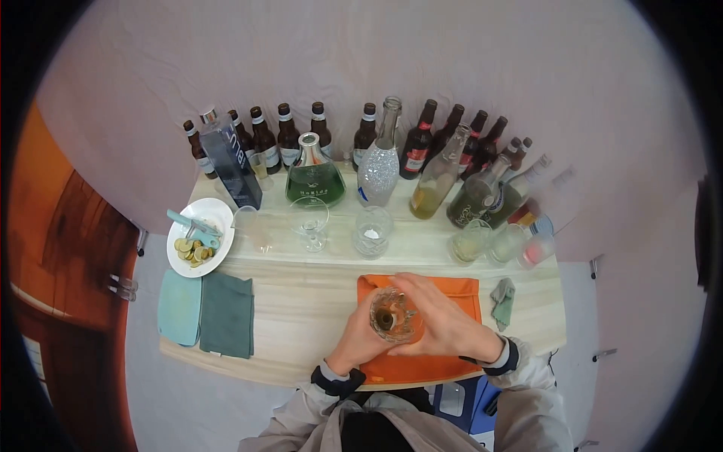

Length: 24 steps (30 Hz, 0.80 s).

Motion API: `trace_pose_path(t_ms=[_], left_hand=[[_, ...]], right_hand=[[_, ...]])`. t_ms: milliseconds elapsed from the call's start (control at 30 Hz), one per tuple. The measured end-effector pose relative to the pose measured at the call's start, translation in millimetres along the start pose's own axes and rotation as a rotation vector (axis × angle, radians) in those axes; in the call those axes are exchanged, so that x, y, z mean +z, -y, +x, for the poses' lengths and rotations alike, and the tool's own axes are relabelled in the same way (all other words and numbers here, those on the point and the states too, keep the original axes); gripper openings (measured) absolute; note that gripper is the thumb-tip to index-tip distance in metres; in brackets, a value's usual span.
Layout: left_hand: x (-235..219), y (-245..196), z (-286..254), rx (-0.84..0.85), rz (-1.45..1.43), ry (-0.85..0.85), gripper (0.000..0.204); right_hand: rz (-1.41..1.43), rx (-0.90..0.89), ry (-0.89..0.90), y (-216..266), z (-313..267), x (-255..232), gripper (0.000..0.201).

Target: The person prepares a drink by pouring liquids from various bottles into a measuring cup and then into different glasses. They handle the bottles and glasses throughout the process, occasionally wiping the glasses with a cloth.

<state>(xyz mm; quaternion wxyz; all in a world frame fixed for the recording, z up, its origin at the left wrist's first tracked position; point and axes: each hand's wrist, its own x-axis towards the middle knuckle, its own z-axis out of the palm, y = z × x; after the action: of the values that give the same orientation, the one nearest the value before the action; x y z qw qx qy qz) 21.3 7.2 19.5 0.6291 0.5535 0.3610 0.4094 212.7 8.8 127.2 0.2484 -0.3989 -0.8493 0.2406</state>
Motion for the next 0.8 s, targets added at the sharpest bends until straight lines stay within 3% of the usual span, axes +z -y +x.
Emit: trace_pose_path(t_ms=[100, 300, 433, 500, 567, 800], left_hand=[[7.6, 9.9, -0.4, 0.152, -0.04, 0.003, 0.077], [16.1, 6.0, 3.7, 0.178, -0.069, -0.015, 0.084], [-1.9, 7.4, -0.7, 0.231, 0.195, -0.137, 0.093], [-13.3, 11.2, -7.7, 0.237, 0.486, -0.17, 0.087], [-19.4, 11.7, -12.3, 0.225, 0.488, -0.183, 0.084], [-39.0, 19.9, -16.0, 0.169, 0.473, -0.233, 0.068]], right_hand=[[0.039, 0.051, 0.034, 4.2, -1.4, -1.0, 0.1], [-0.061, 0.023, 0.066, 7.5, 2.2, -3.0, 0.092], [-0.132, 0.103, -0.07, -29.3, 15.2, -4.6, 0.092], [-0.192, 0.123, -0.127, -57.6, 27.4, -10.6, 0.092], [-0.216, 0.263, -0.137, -88.7, 41.2, -16.7, 0.091], [-0.352, 0.333, -0.179, -149.6, 58.9, -24.4, 0.091]])
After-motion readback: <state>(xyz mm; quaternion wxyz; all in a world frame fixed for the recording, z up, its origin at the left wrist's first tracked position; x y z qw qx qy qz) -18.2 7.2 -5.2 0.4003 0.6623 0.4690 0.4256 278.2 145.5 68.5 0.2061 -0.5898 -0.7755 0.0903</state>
